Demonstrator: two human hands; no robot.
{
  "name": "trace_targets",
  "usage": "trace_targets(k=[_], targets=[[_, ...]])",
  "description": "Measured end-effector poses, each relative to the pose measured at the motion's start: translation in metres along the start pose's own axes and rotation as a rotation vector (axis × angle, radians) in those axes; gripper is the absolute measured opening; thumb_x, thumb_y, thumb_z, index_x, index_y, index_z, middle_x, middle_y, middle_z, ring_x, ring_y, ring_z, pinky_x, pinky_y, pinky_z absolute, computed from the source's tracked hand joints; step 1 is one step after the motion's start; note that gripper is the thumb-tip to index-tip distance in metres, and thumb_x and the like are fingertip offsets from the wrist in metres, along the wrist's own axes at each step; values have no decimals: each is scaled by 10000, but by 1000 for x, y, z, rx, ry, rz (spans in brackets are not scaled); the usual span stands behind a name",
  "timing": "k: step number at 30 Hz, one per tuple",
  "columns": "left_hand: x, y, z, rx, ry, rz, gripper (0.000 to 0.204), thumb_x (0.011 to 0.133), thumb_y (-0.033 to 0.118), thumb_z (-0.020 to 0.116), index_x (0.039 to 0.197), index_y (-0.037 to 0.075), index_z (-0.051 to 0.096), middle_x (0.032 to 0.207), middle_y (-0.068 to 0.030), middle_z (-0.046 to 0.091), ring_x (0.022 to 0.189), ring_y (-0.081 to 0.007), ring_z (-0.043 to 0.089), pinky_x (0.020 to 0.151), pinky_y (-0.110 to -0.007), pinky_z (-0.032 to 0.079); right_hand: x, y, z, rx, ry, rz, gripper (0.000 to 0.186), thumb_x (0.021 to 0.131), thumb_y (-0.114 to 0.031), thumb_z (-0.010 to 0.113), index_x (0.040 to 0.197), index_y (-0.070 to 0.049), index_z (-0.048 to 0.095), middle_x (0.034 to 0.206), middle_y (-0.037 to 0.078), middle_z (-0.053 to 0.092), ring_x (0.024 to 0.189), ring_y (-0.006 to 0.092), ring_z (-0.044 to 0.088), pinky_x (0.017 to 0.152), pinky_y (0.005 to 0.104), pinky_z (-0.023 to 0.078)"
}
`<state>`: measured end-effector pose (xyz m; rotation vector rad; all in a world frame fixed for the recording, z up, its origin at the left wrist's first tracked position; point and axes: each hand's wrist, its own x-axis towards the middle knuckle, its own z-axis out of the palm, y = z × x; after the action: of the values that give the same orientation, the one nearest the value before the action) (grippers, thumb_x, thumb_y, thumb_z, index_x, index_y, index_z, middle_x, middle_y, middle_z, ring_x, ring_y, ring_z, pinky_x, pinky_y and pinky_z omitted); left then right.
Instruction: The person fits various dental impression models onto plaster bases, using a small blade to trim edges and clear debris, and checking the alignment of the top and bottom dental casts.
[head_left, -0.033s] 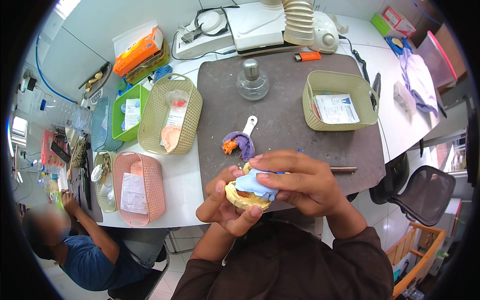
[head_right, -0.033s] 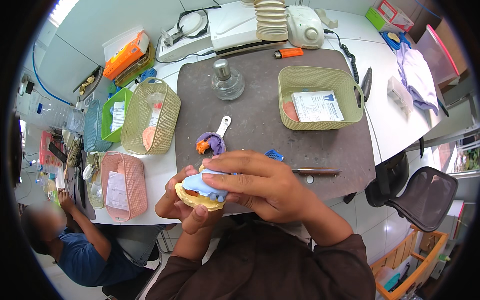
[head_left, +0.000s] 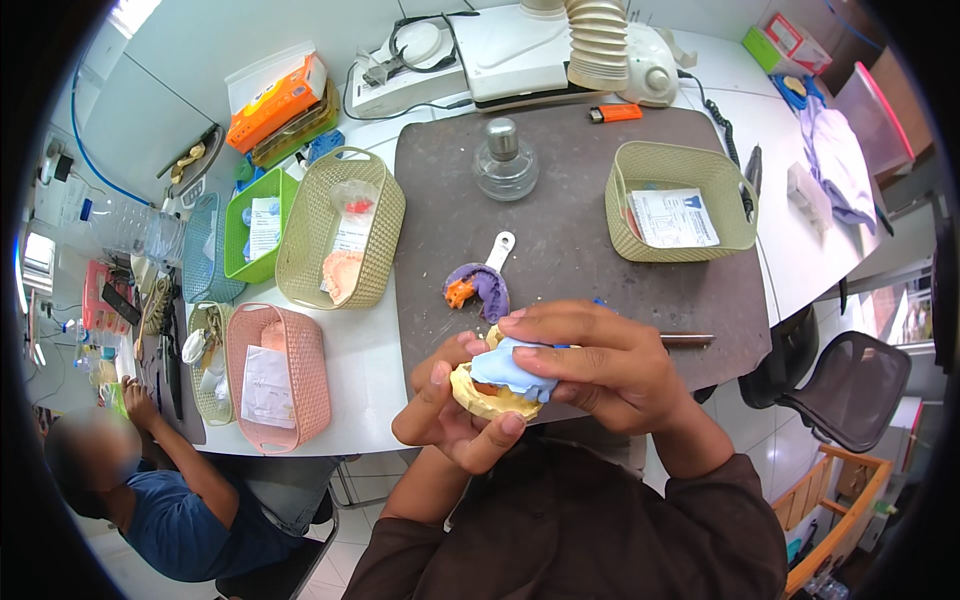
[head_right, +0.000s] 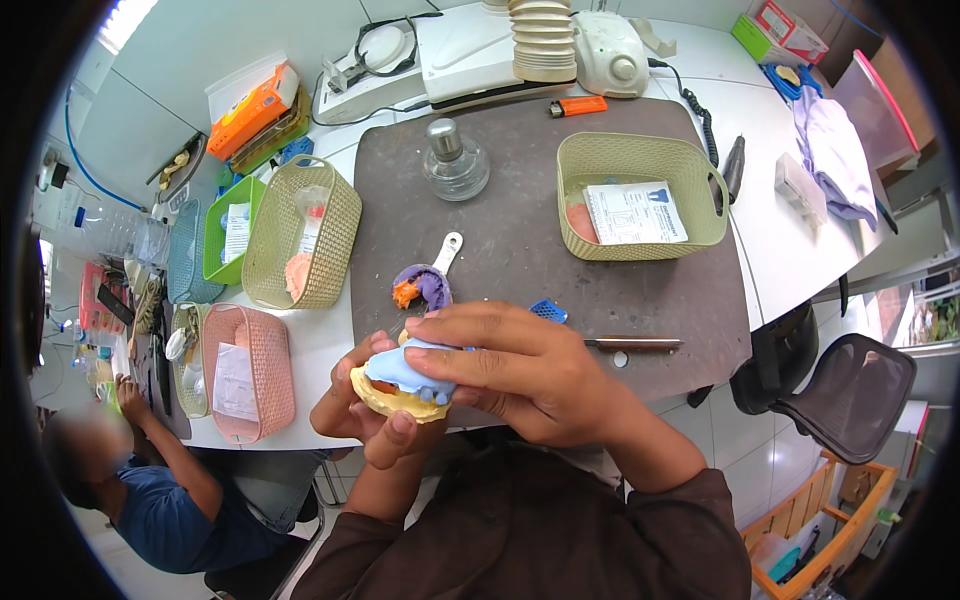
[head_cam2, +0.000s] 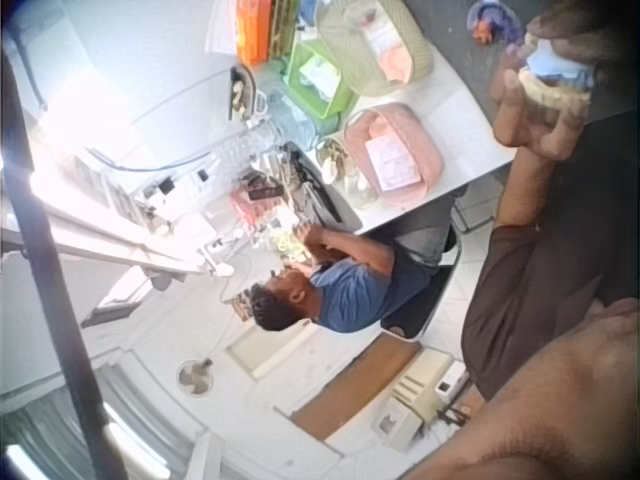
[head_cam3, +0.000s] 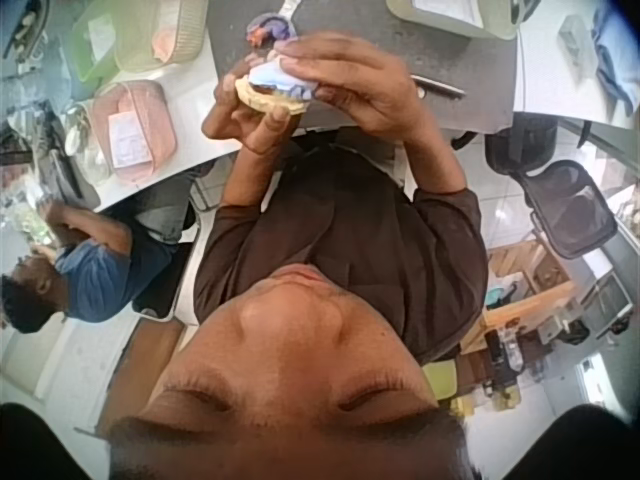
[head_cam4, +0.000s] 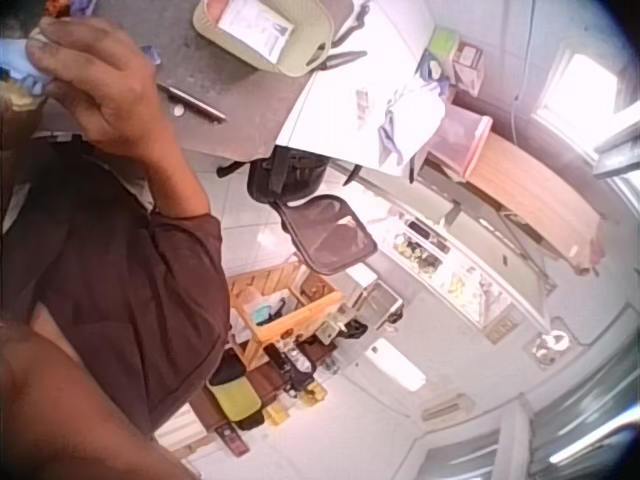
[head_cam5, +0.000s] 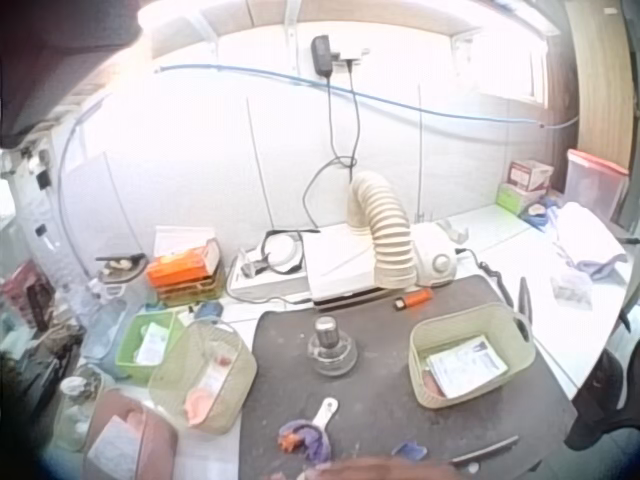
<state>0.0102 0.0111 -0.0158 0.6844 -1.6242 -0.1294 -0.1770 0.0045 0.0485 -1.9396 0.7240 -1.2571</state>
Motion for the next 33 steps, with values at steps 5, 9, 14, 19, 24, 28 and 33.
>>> trace_targets(k=[5, 9, 14, 19, 24, 28, 33], targets=[[-11, 0, -1, -152, 46, -103, 685, 833, 308, 709, 1374, 116, 335, 1219, -326, 550, 1163, -357, 591, 1068, -507, 490, -1, 0, 4, 1, 32, -20, 466, 823, -41, 752, 1286, -80, 706, 1336, 138, 662, 1226, 310, 638, 1034, 439, 500], [-15, 1, -2, -158, 34, -138, 687, 828, 307, 722, 1381, 163, 341, 1250, -319, 535, 1192, -351, 571, 1073, -513, 482, -3, 1, 7, 18, 65, -16, 457, 828, -55, 755, 1282, -70, 708, 1334, 158, 661, 1215, 319, 644, 1030, 441, 505], [-13, 7, -6, -184, 5, -215, 694, 829, 297, 732, 1395, 220, 338, 1273, -307, 517, 1198, -353, 565, 1063, -512, 489, -5, 2, 10, 16, 88, -37, 432, 848, -93, 752, 1277, -59, 709, 1329, 172, 664, 1204, 330, 652, 1029, 447, 505], [-2, -4, -5, 118, -57, 96, 622, 872, 201, 751, 1362, 300, 381, 1314, -212, 406, 1123, -388, 600, 931, -458, 588, -5, 0, 7, 7, 91, -9, 401, 894, -93, 717, 1292, -52, 696, 1307, 177, 675, 1187, 341, 662, 1019, 443, 507], [-10, -7, 2, -192, 17, -53, 585, 894, 91, 730, 1364, 116, 382, 1309, -220, 378, 1104, -378, 598, 929, -452, 593, -1, -3, 5, -30, 58, 33, 386, 923, -81, 692, 1307, -39, 680, 1289, 173, 686, 1170, 334, 669, 1003, 435, 514], [-11, -11, 1, -196, -10, -62, 671, 894, 72, 714, 1407, 27, 284, 1303, -303, 437, 1153, -361, 583, 999, -472, 558, 0, -2, 5, -36, 57, 47, 381, 928, -80, 692, 1306, -34, 678, 1278, 162, 694, 1166, 323, 671, 1002, 432, 513], [-12, -10, 2, -168, 16, -75, 670, 887, 65, 718, 1396, 36, 282, 1305, -313, 450, 1173, -355, 581, 1016, -479, 551, 1, -2, 5, -44, 57, 44, 376, 928, -84, 695, 1301, -36, 681, 1265, 150, 700, 1165, 314, 671, 1007, 429, 510]])
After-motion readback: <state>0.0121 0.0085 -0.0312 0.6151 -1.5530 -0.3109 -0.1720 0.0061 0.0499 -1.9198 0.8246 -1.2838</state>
